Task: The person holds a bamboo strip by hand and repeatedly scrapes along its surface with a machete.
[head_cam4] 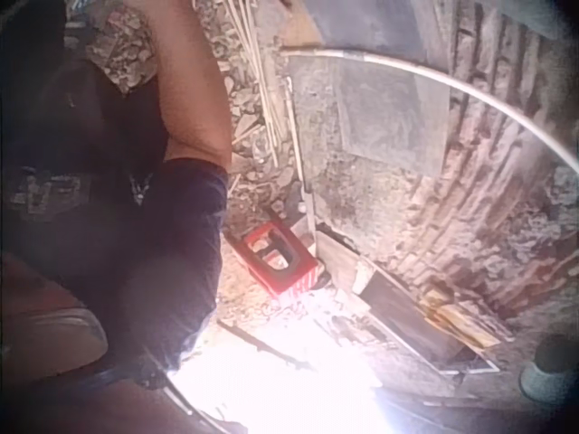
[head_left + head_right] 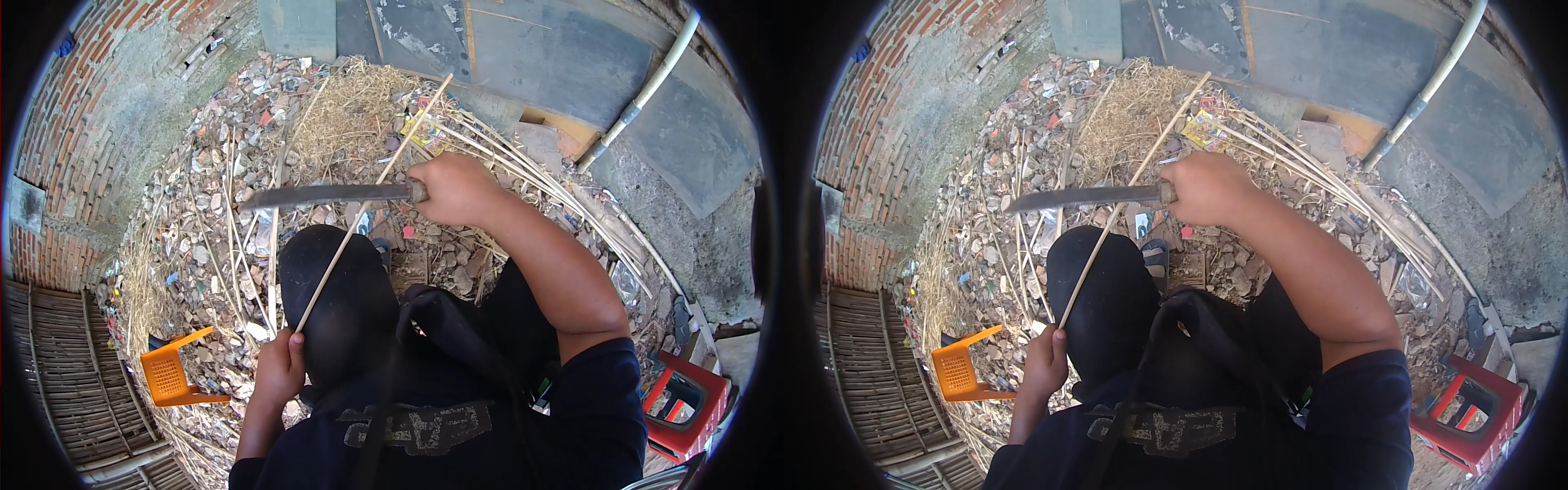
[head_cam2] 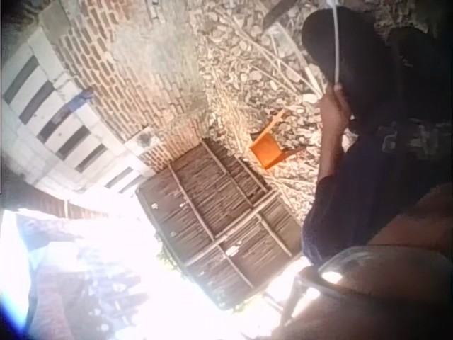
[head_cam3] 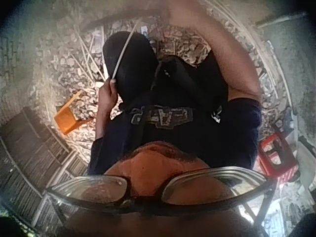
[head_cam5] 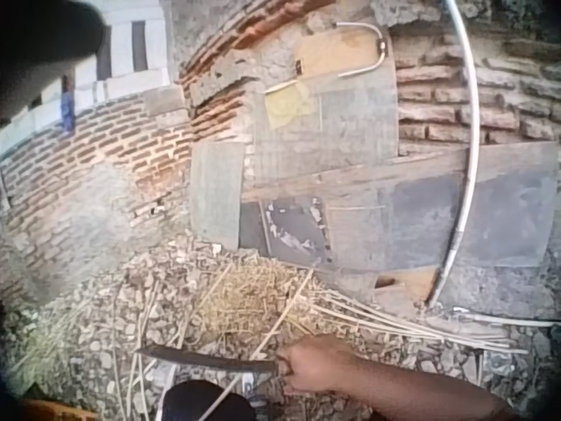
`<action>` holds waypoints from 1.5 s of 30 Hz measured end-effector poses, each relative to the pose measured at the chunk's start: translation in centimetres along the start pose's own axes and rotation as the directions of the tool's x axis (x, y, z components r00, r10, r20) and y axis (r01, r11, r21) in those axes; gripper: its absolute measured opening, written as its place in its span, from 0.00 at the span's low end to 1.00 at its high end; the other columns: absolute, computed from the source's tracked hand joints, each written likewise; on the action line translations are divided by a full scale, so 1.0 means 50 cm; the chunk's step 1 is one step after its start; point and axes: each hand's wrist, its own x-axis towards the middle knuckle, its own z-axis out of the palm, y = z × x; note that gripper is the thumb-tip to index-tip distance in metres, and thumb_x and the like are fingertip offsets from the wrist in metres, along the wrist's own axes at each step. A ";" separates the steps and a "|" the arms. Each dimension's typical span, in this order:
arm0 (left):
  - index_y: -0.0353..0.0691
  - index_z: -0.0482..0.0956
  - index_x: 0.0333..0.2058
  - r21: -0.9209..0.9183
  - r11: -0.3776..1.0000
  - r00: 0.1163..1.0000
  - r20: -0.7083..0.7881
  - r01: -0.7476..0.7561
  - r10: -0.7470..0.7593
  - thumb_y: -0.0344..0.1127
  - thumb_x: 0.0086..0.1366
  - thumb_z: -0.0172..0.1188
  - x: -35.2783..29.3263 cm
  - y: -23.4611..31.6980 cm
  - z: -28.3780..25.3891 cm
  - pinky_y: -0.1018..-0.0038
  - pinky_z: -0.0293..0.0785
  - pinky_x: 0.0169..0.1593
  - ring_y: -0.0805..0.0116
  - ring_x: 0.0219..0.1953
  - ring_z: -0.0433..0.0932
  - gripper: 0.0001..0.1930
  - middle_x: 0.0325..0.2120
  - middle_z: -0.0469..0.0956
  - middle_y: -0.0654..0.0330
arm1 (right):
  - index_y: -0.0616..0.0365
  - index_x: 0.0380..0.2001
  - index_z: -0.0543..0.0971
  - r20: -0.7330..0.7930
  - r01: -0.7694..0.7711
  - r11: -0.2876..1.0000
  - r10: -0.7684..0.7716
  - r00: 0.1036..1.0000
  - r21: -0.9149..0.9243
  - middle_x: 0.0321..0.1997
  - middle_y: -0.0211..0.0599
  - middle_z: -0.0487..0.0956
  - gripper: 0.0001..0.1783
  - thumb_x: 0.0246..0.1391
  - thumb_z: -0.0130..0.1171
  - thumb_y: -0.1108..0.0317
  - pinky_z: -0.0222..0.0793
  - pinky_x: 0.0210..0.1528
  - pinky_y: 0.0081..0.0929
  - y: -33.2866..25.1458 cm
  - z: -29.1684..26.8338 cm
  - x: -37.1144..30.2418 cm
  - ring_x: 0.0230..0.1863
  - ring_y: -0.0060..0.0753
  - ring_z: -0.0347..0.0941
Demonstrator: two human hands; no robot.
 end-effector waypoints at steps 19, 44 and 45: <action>0.33 0.68 0.27 0.034 0.999 1.000 0.015 -0.006 0.005 0.44 0.77 0.47 0.008 -0.012 0.002 0.53 0.64 0.26 0.35 0.21 0.72 0.21 0.15 0.70 0.41 | 0.54 0.37 0.83 -0.043 -0.237 0.966 0.242 0.969 0.108 0.35 0.44 0.84 0.13 0.46 0.63 0.62 0.77 0.49 0.45 0.087 0.021 0.032 0.42 0.49 0.82; 0.33 0.69 0.28 -0.076 0.997 0.998 0.059 -0.032 0.036 0.47 0.78 0.45 0.019 -0.025 -0.001 0.58 0.64 0.27 0.46 0.20 0.71 0.23 0.16 0.70 0.44 | 0.53 0.39 0.83 -0.139 -0.185 0.976 0.201 0.970 0.118 0.30 0.46 0.83 0.16 0.46 0.64 0.62 0.76 0.42 0.44 0.136 0.042 0.042 0.34 0.50 0.81; 0.33 0.69 0.28 -0.074 0.997 0.998 0.057 -0.026 0.030 0.47 0.78 0.45 0.015 -0.029 -0.002 0.58 0.64 0.27 0.46 0.20 0.71 0.23 0.16 0.70 0.44 | 0.53 0.39 0.83 -0.136 -0.180 0.976 0.196 0.971 0.121 0.30 0.46 0.83 0.16 0.46 0.64 0.62 0.76 0.42 0.44 0.121 0.039 0.037 0.34 0.50 0.81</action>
